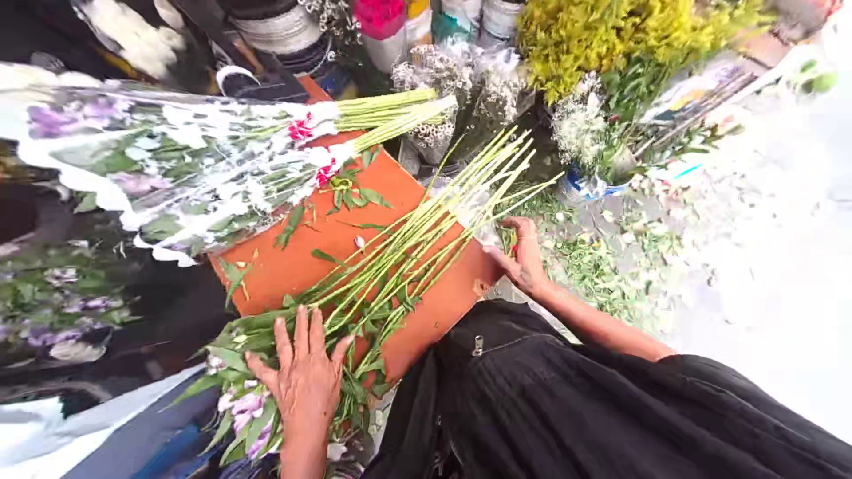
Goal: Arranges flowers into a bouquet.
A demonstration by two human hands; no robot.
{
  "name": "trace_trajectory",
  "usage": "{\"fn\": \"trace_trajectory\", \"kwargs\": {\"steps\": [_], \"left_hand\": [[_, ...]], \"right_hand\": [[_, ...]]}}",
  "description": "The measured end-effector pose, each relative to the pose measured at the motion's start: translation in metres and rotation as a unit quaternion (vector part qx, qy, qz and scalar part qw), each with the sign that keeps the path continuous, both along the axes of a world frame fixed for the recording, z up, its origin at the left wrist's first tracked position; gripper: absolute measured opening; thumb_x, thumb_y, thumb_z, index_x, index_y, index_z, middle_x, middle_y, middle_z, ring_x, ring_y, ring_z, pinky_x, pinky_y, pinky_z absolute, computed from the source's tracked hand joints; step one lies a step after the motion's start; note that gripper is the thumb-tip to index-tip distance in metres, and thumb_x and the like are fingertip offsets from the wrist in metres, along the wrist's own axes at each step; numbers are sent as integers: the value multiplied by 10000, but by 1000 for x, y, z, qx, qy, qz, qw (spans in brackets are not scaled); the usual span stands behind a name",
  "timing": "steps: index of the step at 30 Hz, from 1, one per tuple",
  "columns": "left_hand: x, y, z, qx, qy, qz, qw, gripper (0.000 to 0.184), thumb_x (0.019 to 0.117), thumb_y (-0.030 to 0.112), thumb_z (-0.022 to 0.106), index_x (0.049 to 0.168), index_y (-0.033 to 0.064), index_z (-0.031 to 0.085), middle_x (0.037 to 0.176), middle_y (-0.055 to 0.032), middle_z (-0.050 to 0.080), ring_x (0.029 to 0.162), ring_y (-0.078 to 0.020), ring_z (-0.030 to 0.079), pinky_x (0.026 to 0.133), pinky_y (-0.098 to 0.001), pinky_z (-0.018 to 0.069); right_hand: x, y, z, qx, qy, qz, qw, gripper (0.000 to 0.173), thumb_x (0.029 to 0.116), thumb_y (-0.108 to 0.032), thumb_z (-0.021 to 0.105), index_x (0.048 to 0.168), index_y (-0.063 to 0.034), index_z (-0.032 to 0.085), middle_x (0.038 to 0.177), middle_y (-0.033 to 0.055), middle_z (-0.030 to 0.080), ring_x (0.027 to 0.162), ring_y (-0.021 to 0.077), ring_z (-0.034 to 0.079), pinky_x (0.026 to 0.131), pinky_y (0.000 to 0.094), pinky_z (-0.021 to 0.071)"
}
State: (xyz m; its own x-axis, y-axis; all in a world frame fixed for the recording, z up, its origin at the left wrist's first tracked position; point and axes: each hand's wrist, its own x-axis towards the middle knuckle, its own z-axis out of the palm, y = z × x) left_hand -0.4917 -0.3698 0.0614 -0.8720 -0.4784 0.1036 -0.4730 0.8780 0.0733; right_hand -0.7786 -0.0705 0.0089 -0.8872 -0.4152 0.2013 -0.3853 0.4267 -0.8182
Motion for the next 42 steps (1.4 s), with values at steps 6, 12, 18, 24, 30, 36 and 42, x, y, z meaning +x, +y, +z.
{"fn": "trace_trajectory", "kwargs": {"steps": [6,12,18,24,30,36,42], "left_hand": [[-2,-6,-4,-32,-46,-3,998,819,1001,688,286,1497,80,521,1577,-170,453,1484,-484,330,1108,-825,98],[3,-3,-15,-64,-53,-25,996,767,1025,658,223,1461,135,576,1520,-152,530,1443,-442,425,1089,-813,130],[7,-9,-11,-22,-101,-40,994,750,1054,614,153,1463,150,577,1518,-129,538,1468,-376,412,1138,-767,89],[8,-13,-13,-24,-100,-46,994,754,1059,610,128,1455,158,585,1508,-101,554,1470,-335,419,1158,-727,99],[8,-13,-14,-23,-98,-41,994,745,1066,594,132,1456,148,583,1512,-105,550,1477,-321,411,1170,-711,88],[8,-15,-22,-43,-71,-41,996,740,1062,606,121,1456,188,587,1512,-70,555,1477,-285,417,1184,-690,81],[5,-14,-23,-49,-63,-44,996,718,1069,589,144,1440,177,600,1489,-97,573,1442,-321,461,1162,-719,120]], "right_hand": [[-64,23,-76,-344,-544,-44,764,715,1049,-556,391,1621,-195,160,1483,103,523,1292,267,572,994,482,517],[-136,-73,-99,-665,-464,93,577,982,562,-621,908,1350,-152,559,1198,119,716,1088,292,705,912,489,599],[-153,-122,-104,-727,-460,221,459,1138,569,-682,858,1525,-213,455,1556,238,452,1353,534,490,1030,688,475],[-146,-117,-115,-730,-483,189,445,1183,557,-673,876,1512,-111,461,1453,227,559,1181,389,654,986,545,547],[-150,-123,-115,-713,-477,227,461,1269,545,-737,834,1574,-132,402,1496,196,530,1191,351,651,984,516,549],[-130,-112,-132,-726,-484,186,452,1074,562,-621,892,1453,-142,531,1505,198,525,1353,419,536,1061,572,498],[-133,-127,-121,-712,-486,275,425,1210,570,-598,897,1589,-197,381,1586,207,426,1387,471,485,1094,654,436]]}}
